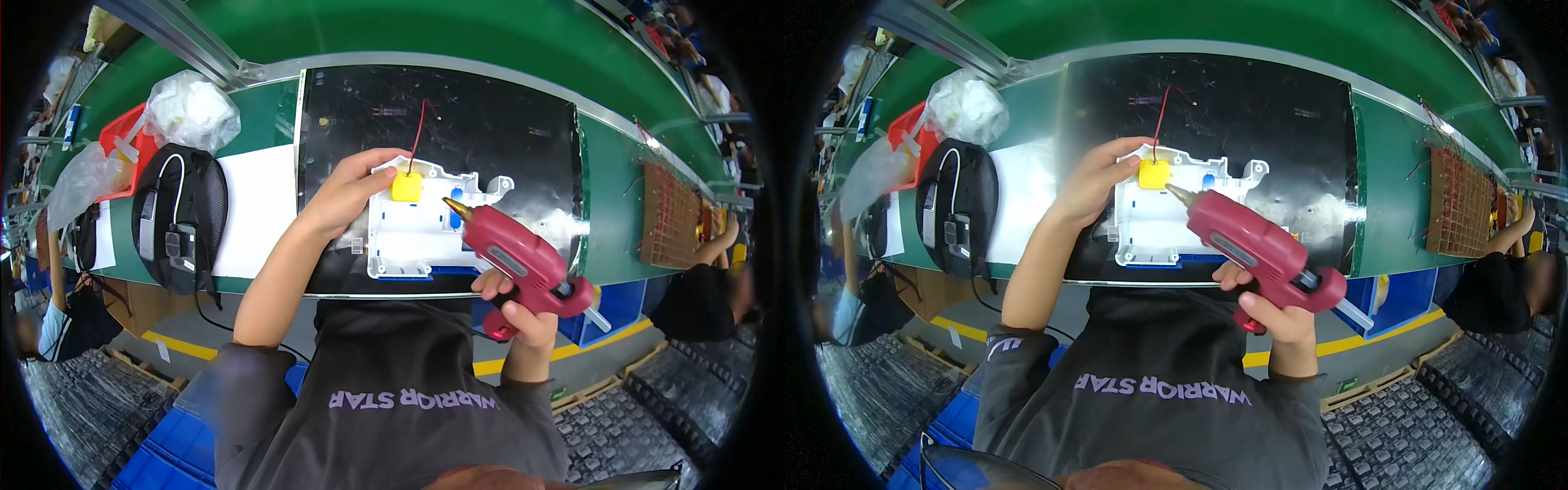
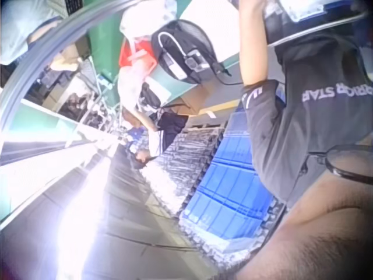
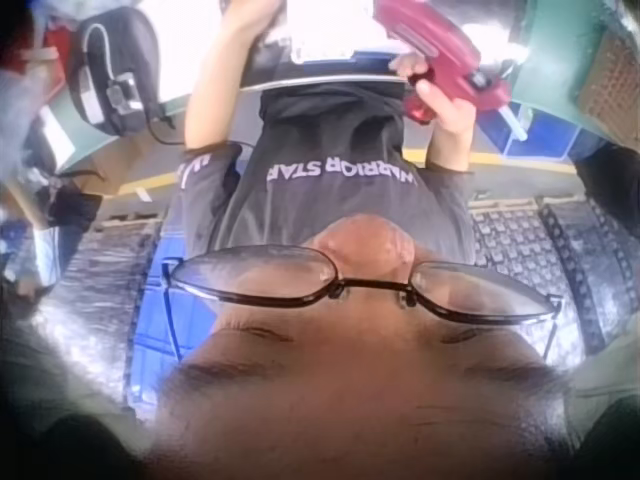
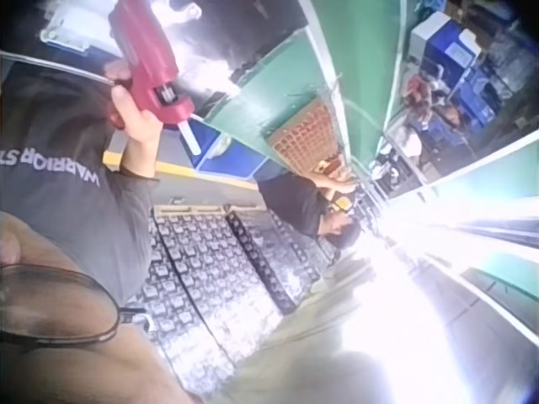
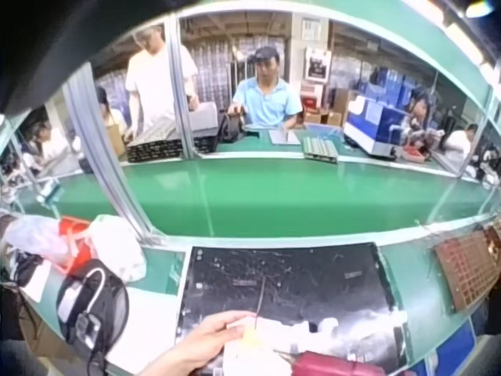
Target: Assembling plastic electronic housings by applying adhesive with a hot glue gun on a production line.
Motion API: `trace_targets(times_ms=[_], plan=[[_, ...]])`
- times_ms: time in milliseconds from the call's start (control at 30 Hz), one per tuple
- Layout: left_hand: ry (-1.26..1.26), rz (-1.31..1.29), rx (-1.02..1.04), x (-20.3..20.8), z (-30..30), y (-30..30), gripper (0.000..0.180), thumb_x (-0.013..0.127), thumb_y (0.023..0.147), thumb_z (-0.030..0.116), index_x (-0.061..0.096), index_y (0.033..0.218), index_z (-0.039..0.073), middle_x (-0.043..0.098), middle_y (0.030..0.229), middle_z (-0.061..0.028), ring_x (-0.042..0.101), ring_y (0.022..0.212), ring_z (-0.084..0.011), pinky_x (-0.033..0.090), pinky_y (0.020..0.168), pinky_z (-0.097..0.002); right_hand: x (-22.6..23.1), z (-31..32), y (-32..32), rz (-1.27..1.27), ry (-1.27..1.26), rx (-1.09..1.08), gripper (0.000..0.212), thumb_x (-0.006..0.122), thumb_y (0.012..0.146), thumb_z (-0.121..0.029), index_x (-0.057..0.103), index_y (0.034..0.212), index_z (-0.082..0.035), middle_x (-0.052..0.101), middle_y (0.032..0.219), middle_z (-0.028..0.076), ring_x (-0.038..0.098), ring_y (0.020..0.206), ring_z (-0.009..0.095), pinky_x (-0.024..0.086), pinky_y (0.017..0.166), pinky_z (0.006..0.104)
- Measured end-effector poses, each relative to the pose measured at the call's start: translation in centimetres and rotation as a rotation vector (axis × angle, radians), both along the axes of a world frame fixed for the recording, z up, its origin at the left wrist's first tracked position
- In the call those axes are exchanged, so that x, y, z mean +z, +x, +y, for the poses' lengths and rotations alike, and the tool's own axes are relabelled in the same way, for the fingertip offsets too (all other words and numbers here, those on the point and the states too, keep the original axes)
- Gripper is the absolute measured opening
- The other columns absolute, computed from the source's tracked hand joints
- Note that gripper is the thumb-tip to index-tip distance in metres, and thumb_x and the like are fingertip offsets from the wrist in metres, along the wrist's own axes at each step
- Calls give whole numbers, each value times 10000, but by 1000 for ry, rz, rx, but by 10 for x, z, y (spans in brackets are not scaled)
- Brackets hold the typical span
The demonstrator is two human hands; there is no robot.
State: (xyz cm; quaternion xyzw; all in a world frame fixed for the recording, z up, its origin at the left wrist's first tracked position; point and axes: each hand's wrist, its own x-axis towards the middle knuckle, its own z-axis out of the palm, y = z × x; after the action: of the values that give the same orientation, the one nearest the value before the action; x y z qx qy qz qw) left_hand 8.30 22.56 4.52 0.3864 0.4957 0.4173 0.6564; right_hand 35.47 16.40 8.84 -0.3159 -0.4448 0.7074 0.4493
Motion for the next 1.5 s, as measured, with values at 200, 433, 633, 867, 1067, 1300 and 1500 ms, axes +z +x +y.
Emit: trace_targets(times_ms=[200,433,633,867,1067,1300,1500], plan=[[6,-112,208,5,7,-4,320,552,907,142,489,1192,10,569,1109,-114,536,1003,-149,425,867,-247,-7,-5,14,262,70,-62,272,631,671,-148,539,890,-15,607,800,150,608,798,324,475,792,435],[133,-239,360,13,71,-27,280,570,889,125,480,1129,13,574,1016,-86,560,948,-167,454,824,-304,-15,4,11,121,70,-101,338,657,681,-234,500,876,-7,564,756,141,577,762,307,469,734,402],[250,-251,456,-5,165,-66,196,560,878,125,537,1064,70,583,973,-53,572,902,-177,471,763,-325,-23,12,14,115,59,-57,309,641,712,-184,491,915,-6,572,805,162,577,822,315,457,804,438],[277,-225,474,-30,286,-121,227,544,887,148,573,1095,61,626,1031,-85,614,911,-220,509,761,-362,-29,15,15,128,-11,-36,262,619,741,-123,514,954,-12,575,851,148,571,852,281,443,846,459],[153,-173,437,-56,346,-148,269,537,932,258,590,1080,40,642,995,-100,620,860,-214,513,735,-360,-29,13,10,120,-36,-52,257,609,743,-104,519,963,-6,585,841,148,575,832,275,444,848,466],[87,342,595,-37,352,-162,412,446,960,360,609,1053,-7,641,1012,-150,610,937,-267,475,814,-384,-37,11,11,93,-65,-32,249,597,757,-102,513,971,-6,586,861,150,570,854,277,437,855,478],[351,795,891,-31,315,-178,411,471,910,338,620,1041,-22,629,1073,-184,575,1014,-318,426,900,-395,-34,20,6,83,-57,5,235,591,768,-106,505,963,-7,574,853,147,566,861,274,434,863,475]])
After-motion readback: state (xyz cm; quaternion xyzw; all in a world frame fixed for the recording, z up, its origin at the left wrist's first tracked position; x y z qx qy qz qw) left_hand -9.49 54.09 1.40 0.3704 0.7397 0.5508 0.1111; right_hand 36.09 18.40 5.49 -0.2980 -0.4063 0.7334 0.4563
